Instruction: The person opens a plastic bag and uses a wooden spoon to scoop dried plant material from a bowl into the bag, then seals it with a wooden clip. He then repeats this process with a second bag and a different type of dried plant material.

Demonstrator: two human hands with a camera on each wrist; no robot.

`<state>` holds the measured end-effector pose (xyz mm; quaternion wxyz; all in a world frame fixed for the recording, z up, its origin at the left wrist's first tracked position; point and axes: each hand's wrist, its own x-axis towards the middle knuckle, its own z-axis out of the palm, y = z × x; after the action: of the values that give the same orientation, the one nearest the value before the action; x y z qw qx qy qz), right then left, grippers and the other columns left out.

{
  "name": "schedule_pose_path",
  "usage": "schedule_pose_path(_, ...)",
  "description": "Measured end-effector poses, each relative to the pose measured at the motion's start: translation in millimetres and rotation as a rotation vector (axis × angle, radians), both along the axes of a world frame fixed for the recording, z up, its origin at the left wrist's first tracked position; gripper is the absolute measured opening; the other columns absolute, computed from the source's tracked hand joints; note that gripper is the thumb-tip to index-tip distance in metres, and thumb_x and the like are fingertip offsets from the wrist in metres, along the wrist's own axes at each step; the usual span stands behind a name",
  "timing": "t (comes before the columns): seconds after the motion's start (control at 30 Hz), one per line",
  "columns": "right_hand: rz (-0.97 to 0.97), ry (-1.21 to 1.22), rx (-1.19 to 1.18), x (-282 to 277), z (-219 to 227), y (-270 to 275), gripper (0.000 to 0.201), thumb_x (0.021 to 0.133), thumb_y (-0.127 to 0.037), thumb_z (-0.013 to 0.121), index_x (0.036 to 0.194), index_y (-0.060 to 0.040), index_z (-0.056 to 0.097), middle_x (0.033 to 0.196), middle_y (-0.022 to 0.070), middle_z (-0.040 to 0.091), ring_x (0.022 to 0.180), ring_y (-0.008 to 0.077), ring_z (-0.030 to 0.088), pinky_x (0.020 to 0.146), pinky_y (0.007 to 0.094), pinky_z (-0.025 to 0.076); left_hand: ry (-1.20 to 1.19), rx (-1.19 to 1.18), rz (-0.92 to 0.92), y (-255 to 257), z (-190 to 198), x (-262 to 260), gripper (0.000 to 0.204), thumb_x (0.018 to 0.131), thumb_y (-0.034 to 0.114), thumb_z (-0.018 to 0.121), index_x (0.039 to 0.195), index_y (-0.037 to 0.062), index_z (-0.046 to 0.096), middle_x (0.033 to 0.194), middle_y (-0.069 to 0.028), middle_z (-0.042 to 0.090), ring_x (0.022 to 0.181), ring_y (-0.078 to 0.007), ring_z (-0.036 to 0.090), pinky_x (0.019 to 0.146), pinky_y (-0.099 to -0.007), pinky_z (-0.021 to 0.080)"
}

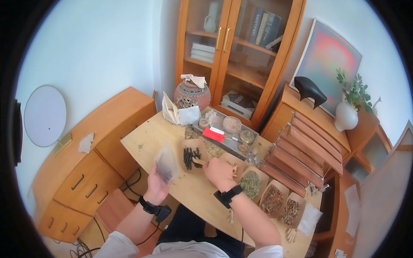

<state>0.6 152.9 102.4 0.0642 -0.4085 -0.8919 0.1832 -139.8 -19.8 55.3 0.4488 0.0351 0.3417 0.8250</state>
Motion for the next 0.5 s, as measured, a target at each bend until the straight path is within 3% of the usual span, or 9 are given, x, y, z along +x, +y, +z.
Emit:
schedule_pose_path(0.37,0.011,-0.194,0.118,6.4,4.1,-8.9,0.029,0.087,-0.025,0.058,0.094,-0.0016,0.075,0.092,0.0237,0.072,0.09,0.0389,0.071,0.078,0.0448,0.056,0.04,0.058,-0.065,-9.3,-17.7,2.8,0.051,0.108,0.041,0.027,0.149,0.0123,0.038,0.146,-0.0051,0.047,0.129,-0.0229,0.047,0.108,-0.0418,0.038)
schedule_pose_path(0.43,0.039,-0.197,0.112,8.6,10.2,-15.8,0.03,0.087,-0.025,0.058,0.094,-0.001,0.074,0.093,0.0238,0.072,0.09,0.0396,0.071,0.078,0.0447,0.056,0.042,0.041,-0.031,-4.3,-15.5,-0.7,0.048,0.108,0.038,0.027,0.145,0.0112,0.042,0.139,-0.0043,0.053,0.12,-0.02,0.052,0.101,-0.0371,0.042)
schedule_pose_path(0.5,0.019,-0.246,0.046,7.9,19.8,-21.8,0.033,0.089,-0.032,0.059,0.098,-0.003,0.073,0.1,0.0209,0.071,0.098,0.0368,0.068,0.089,0.0482,0.051,0.07,0.029,-0.02,3.9,-12.9,-8.8,0.047,0.108,0.037,0.028,0.142,0.0097,0.045,0.136,-0.0041,0.056,0.117,-0.0184,0.055,0.098,-0.0344,0.043)
